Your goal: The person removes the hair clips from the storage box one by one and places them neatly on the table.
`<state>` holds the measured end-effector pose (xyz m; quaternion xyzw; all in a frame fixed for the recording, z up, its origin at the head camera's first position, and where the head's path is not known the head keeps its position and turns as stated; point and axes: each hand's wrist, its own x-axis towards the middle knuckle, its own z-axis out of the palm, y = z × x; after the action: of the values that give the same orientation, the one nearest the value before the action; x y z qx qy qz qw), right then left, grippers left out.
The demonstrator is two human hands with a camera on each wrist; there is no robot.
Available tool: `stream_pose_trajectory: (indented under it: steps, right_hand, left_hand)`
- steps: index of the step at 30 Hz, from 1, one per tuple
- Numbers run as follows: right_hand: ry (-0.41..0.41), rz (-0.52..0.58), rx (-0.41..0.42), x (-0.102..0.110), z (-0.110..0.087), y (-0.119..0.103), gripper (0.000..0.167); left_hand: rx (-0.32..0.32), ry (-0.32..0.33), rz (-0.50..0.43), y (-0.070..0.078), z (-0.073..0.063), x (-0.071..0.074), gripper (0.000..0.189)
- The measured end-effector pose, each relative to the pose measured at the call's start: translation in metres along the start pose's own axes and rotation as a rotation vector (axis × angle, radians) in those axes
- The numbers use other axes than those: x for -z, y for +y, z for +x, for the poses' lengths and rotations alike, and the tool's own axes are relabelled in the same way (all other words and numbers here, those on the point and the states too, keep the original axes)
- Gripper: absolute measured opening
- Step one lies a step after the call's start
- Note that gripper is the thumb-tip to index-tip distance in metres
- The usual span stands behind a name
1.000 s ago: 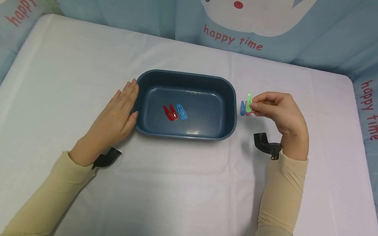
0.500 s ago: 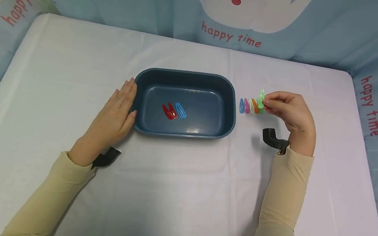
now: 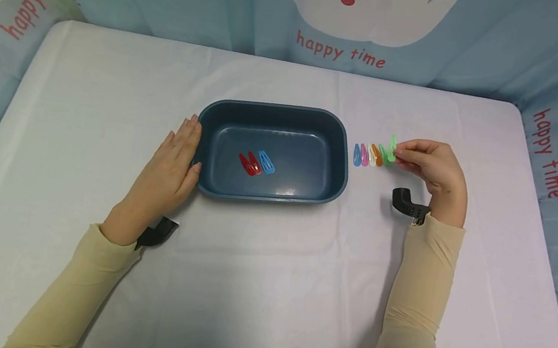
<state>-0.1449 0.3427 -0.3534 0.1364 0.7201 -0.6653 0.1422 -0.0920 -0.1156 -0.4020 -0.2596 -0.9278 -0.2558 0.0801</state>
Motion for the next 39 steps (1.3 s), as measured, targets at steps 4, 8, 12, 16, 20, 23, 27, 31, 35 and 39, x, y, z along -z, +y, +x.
stream_pose_trajectory:
  steps: [4,8,12,16,20,23,27,31,35,39]
  right_hand:
    - [0.026,-0.014,-0.009,0.003,0.006,0.008,0.021]
    - [0.047,-0.036,-0.029,0.004,0.010,0.012,0.021]
    - [0.058,-0.067,-0.037,0.005,0.011,0.015,0.021]
    - [0.093,-0.164,-0.027,0.006,0.011,0.016,0.024]
    - [0.140,-0.296,-0.018,0.005,0.012,0.018,0.027]
    - [0.168,-0.368,-0.007,0.004,0.013,0.018,0.028]
    - [0.205,-0.440,0.014,0.002,0.013,0.019,0.026]
    - [0.229,-0.513,0.021,-0.001,0.014,0.020,0.017]
    - [0.245,-0.575,0.023,-0.002,0.014,0.019,0.009]
    - [0.252,-0.609,0.018,-0.003,0.014,0.018,0.010]
  left_hand:
    - [0.005,-0.005,-0.002,0.000,0.000,0.001,0.062]
    - [0.004,0.000,-0.004,0.000,0.000,0.000,0.062]
    - [0.001,0.003,-0.004,0.000,0.000,0.000,0.061]
    - [0.001,0.001,-0.005,0.000,0.000,0.000,0.062]
    - [0.000,0.000,-0.006,0.000,0.000,0.000,0.062]
    - [-0.002,0.002,-0.005,0.000,0.000,0.000,0.062]
    - [-0.007,0.006,-0.003,0.000,0.000,0.000,0.062]
    - [-0.009,0.011,-0.006,0.000,0.000,-0.001,0.062]
    - [-0.007,0.010,-0.007,0.000,0.000,-0.001,0.062]
    - [-0.009,0.010,-0.006,0.000,0.000,-0.001,0.062]
